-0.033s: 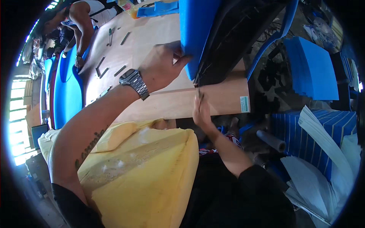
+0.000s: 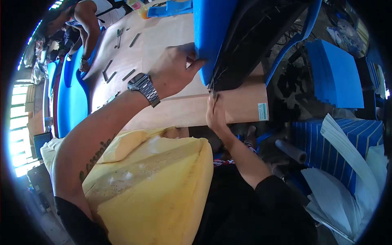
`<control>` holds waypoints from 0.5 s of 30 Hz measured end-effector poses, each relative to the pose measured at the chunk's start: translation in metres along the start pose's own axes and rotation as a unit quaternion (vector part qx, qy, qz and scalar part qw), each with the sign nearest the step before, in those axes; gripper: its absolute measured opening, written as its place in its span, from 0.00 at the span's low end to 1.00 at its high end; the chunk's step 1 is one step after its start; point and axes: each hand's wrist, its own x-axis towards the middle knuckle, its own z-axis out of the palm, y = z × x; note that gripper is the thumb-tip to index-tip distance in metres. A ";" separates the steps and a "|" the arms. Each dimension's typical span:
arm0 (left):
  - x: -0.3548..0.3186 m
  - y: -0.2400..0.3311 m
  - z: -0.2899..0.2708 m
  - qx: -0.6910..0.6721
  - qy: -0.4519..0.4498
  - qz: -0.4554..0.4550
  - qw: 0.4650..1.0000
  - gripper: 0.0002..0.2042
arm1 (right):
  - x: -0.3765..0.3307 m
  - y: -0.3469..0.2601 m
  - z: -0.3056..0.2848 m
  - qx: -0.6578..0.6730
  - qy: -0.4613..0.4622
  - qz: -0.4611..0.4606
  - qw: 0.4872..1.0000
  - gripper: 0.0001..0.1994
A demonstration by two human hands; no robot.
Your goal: The person trims a blue foam piece with a knife, then applies a yellow liquid from a bottle onto the foam using a sponge. They rub the liquid into the foam surface and edges, then pour more liquid directly onto the foam. Finally, they place the treated foam piece onto a stack of similar items.
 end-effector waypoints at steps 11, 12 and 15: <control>0.000 -0.003 0.002 -0.009 0.020 0.014 1.000 0.11 | -0.071 0.053 -0.001 -0.055 -0.032 0.130 0.990 0.21; 0.002 -0.004 0.003 -0.012 0.019 0.025 0.999 0.11 | -0.056 0.048 -0.001 -0.070 -0.025 0.124 0.989 0.21; -0.001 0.003 -0.002 0.013 0.001 0.006 1.000 0.10 | -0.005 0.022 0.011 -0.032 0.005 0.069 0.997 0.20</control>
